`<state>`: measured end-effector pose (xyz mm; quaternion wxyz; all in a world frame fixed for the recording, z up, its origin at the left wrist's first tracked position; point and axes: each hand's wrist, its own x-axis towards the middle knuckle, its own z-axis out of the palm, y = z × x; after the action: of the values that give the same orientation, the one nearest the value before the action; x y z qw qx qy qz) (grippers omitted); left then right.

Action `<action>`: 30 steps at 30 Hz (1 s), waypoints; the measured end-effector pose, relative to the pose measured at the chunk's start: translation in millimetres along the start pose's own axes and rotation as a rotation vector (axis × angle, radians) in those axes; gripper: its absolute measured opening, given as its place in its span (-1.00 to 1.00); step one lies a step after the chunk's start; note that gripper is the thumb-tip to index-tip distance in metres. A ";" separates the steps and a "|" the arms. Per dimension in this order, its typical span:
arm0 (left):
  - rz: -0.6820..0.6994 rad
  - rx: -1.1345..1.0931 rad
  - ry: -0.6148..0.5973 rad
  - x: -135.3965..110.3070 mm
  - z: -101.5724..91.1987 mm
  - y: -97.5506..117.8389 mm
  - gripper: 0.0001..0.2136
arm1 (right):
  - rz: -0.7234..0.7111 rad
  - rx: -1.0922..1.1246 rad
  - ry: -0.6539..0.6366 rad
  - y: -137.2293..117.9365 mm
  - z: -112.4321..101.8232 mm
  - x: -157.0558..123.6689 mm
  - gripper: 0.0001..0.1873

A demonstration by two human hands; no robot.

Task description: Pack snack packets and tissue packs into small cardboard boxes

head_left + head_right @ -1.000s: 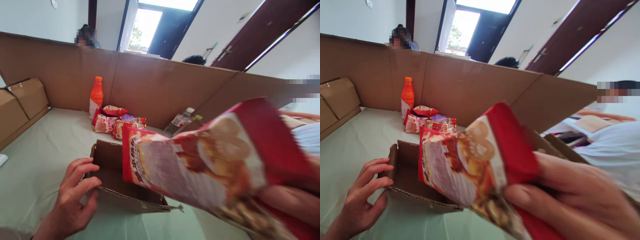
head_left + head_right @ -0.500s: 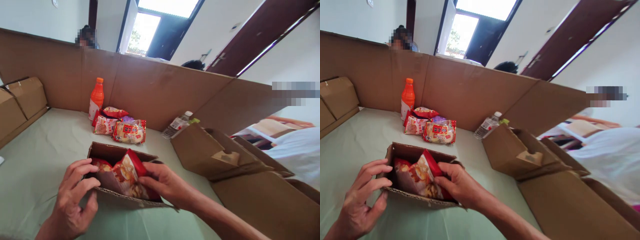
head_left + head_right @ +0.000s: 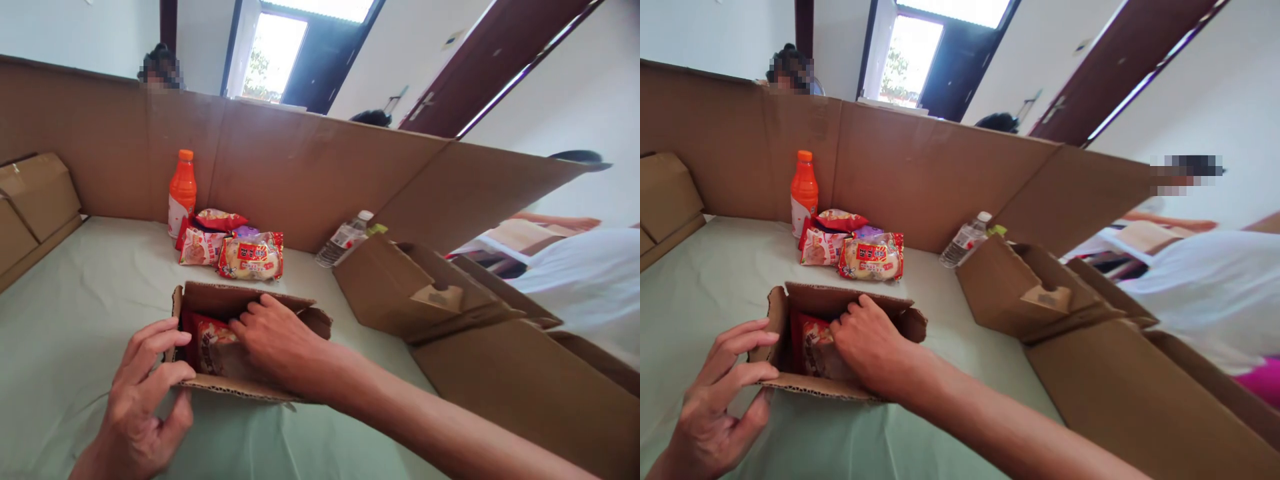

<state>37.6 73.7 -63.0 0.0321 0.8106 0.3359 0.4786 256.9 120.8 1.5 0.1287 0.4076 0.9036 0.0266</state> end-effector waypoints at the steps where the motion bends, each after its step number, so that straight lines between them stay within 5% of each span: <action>1: -0.002 0.004 0.003 -0.1 -0.1 0.5 -0.77 | -0.016 -0.016 -0.054 0.1 1.7 6.4 -0.87; 8: -0.008 -0.019 -0.003 1.9 0.5 0.9 -0.76 | -0.048 0.193 0.145 9.4 18.3 -7.0 -0.77; 13: 0.007 -0.011 -0.012 1.0 -0.7 -1.2 -0.77 | -0.085 0.344 -0.075 18.8 31.5 -1.7 -0.76; 19: -0.091 -0.007 0.080 -15.9 6.3 -1.0 -0.73 | 0.033 0.508 0.363 33.9 8.0 -52.1 -0.84; 24: -0.134 -0.152 0.070 -20.4 12.9 -2.4 -0.71 | 0.395 0.653 0.690 40.5 37.5 -114.1 -0.77; 27: -0.104 -0.131 0.002 -15.2 13.1 -2.6 -0.73 | 0.508 0.734 0.692 43.5 62.1 -120.5 -0.58; 30: -0.097 -0.065 -0.008 -8.9 12.2 -0.9 -0.73 | 0.328 0.798 0.593 44.0 73.4 -108.0 -0.53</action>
<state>44.1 72.6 -76.6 0.0830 0.7937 0.3588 0.4841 376.2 65.6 -39.8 -0.3037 0.5361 0.7654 -0.1857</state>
